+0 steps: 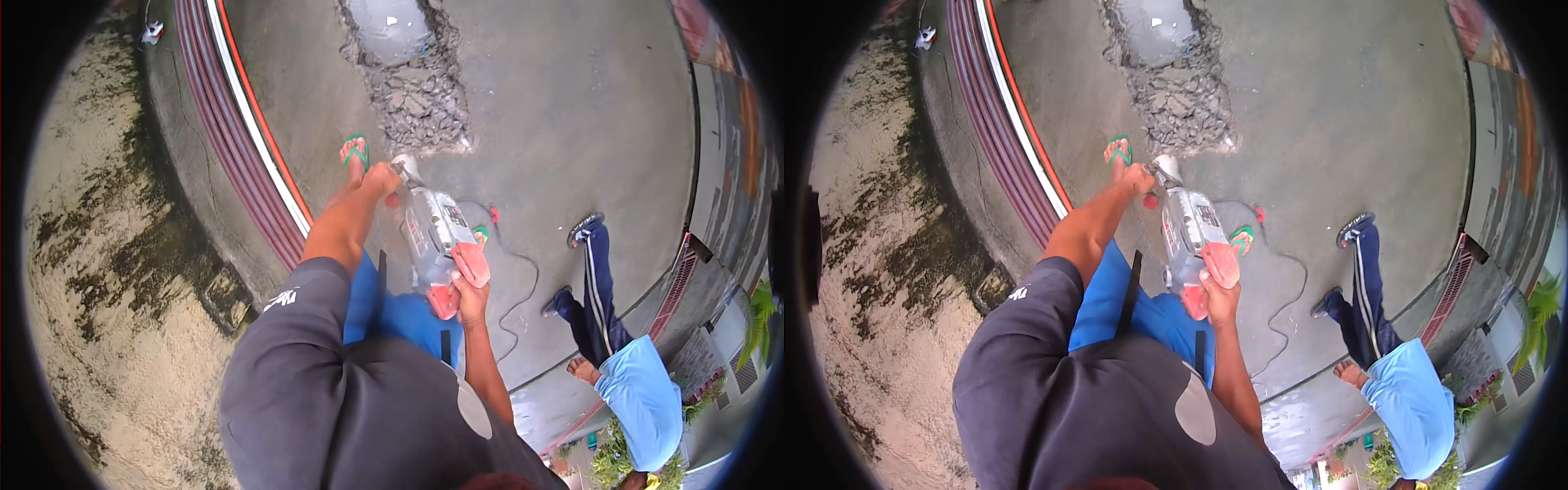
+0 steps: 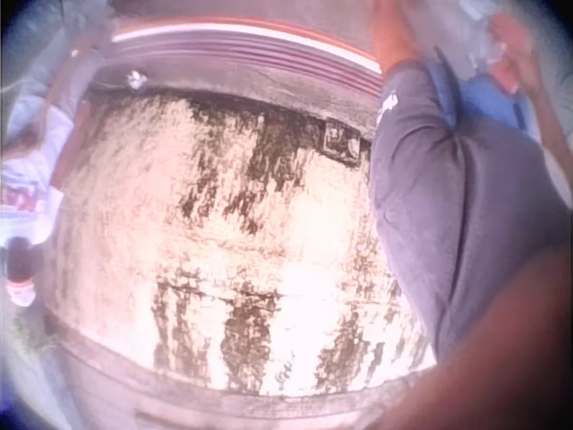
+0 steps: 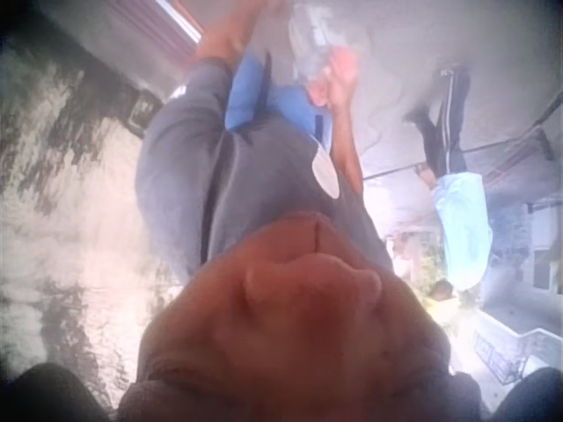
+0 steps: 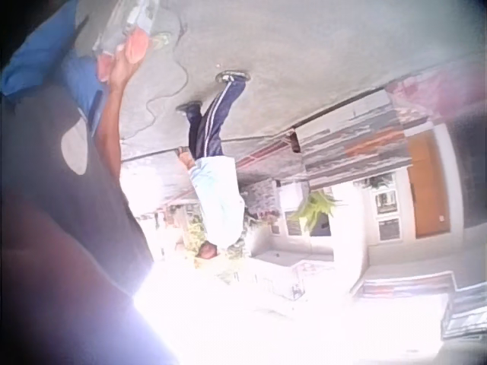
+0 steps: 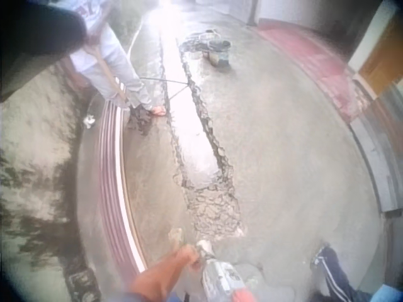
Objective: The person uses a jackhammer to break up a section of a concrete path, moving the tool along the crack to loosen and shatter the material.
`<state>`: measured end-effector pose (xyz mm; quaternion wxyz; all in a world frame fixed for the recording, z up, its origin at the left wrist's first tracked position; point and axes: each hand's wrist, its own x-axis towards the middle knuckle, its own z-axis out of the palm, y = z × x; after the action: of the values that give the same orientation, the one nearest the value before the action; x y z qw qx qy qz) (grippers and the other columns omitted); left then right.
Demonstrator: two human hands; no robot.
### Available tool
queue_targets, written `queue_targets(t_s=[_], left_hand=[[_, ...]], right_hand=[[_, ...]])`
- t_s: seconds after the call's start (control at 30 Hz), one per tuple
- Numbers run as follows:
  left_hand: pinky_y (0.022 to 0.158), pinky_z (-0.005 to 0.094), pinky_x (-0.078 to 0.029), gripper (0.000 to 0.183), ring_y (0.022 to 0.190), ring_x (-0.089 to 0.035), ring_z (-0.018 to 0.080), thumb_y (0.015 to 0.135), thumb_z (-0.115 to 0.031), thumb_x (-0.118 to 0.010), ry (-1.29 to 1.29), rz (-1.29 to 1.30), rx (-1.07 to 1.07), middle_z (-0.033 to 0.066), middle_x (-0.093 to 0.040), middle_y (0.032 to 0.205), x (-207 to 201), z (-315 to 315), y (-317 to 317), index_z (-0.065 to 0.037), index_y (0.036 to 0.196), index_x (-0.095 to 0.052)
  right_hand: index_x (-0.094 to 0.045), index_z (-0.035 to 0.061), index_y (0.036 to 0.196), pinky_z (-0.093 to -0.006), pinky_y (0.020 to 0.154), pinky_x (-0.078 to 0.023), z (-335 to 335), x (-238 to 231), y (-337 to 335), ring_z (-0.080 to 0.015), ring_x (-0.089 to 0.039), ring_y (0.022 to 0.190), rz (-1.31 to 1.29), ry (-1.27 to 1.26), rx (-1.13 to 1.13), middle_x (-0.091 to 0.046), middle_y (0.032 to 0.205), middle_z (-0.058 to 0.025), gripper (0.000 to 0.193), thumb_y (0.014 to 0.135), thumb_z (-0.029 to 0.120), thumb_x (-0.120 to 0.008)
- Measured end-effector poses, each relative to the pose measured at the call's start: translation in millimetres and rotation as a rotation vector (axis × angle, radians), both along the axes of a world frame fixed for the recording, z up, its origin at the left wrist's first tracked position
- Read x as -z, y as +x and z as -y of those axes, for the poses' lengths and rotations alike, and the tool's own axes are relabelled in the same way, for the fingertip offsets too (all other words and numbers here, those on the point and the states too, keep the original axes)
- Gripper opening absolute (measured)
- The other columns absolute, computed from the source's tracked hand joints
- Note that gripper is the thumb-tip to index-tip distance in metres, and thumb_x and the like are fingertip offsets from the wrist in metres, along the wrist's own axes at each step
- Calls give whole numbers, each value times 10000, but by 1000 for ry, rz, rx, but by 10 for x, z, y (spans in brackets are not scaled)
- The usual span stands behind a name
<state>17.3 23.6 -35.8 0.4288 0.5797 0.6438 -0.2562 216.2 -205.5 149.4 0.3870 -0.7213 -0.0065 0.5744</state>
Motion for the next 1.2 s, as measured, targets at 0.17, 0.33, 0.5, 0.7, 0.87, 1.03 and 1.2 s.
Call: queue_targets(t_s=[0.17,0.33,0.5,0.7,0.87,1.03,1.2], left_hand=[[974,498,-533,407,1079,-684,436,782,-298,-624,121,91,-230,267,-714,1106,-467,61,-16,-42,1073,-752],[931,497,-537,396,1031,-684,452,777,-318,-611,204,218,-398,275,-714,1058,-1215,666,467,-59,1042,-751],[879,494,-545,357,975,-692,446,737,-300,-653,219,345,-542,245,-728,991,-1490,990,802,-104,1015,-762],[864,488,-549,342,966,-687,458,741,-259,-645,199,373,-603,252,-725,986,-1251,991,1304,-82,1010,-759],[866,473,-575,333,1010,-714,413,787,-206,-629,256,220,548,212,-745,1026,-328,701,1059,-44,1044,-766],[871,449,-590,282,998,-743,346,833,-183,-610,153,205,-43,162,-766,1027,-303,440,1230,-64,1014,-791],[878,426,-586,316,994,-743,327,858,-242,-591,228,173,497,157,-767,1033,74,329,1005,-43,1004,-788]], right_hand=[[-627,-13,1127,-270,565,-493,-6,-729,284,-130,-597,621,10,114,-71,-634,854,-51,287,851,-16,-704],[-682,1,953,-266,545,-475,203,-1678,769,-101,-597,612,191,64,-153,-658,777,-35,168,810,39,-761],[-667,-48,1142,-298,803,-521,164,-2416,1066,-139,-641,877,277,32,-384,-696,1002,-72,361,812,59,-766],[-686,-24,1101,-295,749,-499,57,-2119,1341,-134,-623,809,462,-21,-447,-688,946,-51,324,805,82,-759],[-687,-4,919,-308,541,-476,-424,-1774,1304,-123,-592,585,553,32,-558,-653,730,-30,142,820,81,-742],[-692,-3,947,-311,532,-470,-961,-1757,1257,-128,-583,578,455,-208,-544,-641,725,-34,163,816,84,-732],[-682,-40,946,-334,589,-489,-1585,-1774,1199,-151,-584,611,461,-50,-700,-648,722,-56,200,803,93,-726]])
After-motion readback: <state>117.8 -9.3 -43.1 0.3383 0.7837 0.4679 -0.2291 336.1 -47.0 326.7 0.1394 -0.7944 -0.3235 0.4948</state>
